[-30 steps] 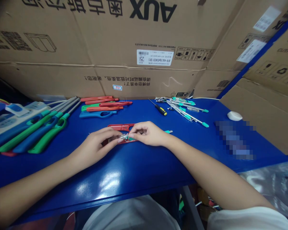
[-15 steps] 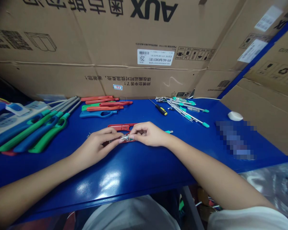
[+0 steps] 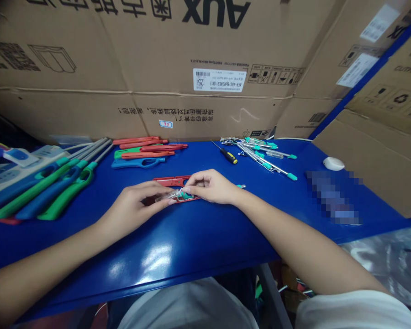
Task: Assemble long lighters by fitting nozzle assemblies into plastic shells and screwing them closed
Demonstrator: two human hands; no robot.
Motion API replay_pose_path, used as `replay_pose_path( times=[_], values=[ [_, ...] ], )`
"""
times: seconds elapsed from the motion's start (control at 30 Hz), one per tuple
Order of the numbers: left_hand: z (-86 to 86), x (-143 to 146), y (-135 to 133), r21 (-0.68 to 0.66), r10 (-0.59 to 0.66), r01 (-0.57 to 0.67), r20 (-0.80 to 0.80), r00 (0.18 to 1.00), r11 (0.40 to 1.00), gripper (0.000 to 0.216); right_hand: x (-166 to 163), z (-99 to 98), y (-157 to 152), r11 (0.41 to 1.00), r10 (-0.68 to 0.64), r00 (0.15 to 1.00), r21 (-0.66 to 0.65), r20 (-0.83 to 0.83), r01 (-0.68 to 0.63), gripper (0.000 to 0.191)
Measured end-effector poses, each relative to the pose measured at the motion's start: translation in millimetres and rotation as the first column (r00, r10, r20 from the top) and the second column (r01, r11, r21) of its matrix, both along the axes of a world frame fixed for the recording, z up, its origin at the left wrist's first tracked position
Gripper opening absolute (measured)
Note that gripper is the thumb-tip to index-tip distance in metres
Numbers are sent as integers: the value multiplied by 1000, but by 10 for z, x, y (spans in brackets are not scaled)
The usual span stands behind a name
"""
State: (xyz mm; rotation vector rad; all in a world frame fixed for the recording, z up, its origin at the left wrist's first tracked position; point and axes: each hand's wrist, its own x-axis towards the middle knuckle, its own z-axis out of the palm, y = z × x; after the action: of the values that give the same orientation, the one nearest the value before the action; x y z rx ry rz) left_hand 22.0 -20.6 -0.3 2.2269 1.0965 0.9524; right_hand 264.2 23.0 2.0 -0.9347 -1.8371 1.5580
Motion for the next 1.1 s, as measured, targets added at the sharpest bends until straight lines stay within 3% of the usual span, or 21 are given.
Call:
replay_pose_path(
  times=[0.23,1.1],
  values=[
    [3,32,-10,-67,-23,23,12,1000,997,20,-16,-16,6,999,-7,1000,33,-26,8,32],
    [15,111,-62,-55,12,-9,52,999,998,16,-30,-52,-14,994,2,1000,111,6,-3,30]
  ],
)
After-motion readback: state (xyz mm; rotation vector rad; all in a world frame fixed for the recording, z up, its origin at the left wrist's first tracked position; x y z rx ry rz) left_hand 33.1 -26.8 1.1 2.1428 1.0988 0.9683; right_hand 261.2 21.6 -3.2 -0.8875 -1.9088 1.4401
